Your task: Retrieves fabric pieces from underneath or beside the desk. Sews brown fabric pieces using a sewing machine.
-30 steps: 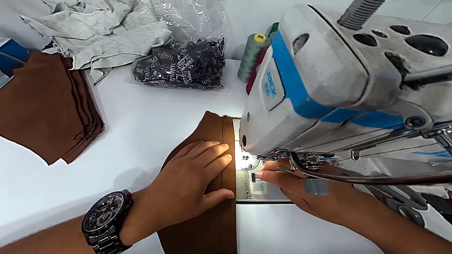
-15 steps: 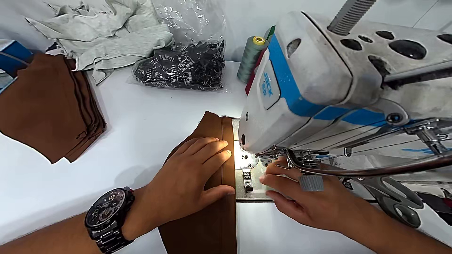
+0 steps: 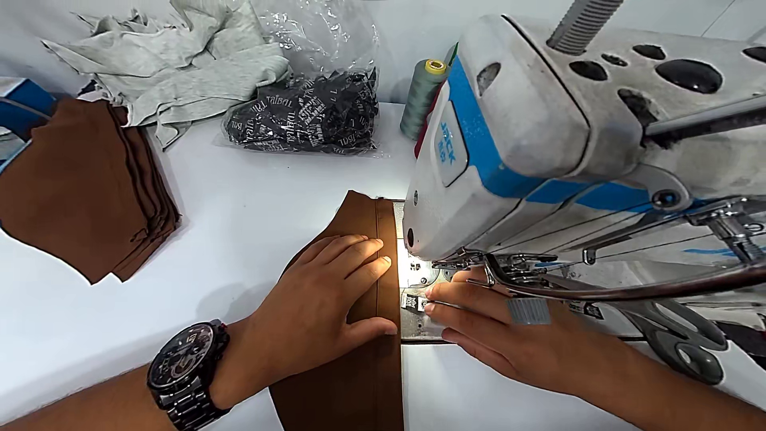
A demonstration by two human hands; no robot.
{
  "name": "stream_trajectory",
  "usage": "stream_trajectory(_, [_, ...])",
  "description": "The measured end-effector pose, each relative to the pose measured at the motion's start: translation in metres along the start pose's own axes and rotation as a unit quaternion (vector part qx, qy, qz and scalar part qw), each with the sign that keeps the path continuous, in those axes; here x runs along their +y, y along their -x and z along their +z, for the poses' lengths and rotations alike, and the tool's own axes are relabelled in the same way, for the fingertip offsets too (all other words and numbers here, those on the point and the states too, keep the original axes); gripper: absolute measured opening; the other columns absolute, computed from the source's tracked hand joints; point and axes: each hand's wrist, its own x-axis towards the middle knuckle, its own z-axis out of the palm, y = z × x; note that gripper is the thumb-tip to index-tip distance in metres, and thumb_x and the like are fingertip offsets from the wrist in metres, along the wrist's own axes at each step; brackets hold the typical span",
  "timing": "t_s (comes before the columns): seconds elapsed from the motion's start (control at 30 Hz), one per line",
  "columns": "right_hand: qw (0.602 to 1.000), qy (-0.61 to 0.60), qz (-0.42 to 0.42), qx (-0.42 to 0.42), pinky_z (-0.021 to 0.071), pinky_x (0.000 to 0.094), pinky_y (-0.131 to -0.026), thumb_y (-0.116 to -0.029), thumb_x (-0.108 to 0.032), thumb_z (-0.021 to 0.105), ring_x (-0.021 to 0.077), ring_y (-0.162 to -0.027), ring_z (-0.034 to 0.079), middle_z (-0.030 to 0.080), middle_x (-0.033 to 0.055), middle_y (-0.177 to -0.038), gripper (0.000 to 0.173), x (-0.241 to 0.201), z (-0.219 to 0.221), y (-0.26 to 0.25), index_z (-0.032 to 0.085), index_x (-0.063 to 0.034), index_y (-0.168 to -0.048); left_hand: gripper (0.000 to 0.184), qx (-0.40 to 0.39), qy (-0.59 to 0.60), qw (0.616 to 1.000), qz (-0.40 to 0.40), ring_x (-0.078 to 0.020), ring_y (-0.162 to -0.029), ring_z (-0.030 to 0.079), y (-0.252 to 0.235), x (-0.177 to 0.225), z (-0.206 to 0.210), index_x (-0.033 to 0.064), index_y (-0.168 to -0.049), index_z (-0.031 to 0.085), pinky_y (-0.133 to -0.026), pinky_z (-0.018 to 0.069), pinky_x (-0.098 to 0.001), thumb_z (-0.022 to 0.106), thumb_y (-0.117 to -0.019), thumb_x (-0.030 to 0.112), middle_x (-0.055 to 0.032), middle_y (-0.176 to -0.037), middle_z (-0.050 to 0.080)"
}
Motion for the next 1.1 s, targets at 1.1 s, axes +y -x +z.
stream_trajectory(1.1, [0.999,0.034,-0.029,-0.004,0.0458,0.0350,-0.102,-0.1077,-0.027,0.050,0.0186,-0.120,0.059,0.066,-0.0006,-0.133,0.030,-0.009,0.012,-0.009,0.069,-0.0160,-0.128,0.074,-0.013,0.018,1.000,-0.017,-0.0204,-0.134,0.054,-0.003,0.000,0.000,0.0167,-0.127,0.072,-0.113,0.0423,-0.0448,0.052,-0.0879,0.077,-0.0016,-0.137,0.064])
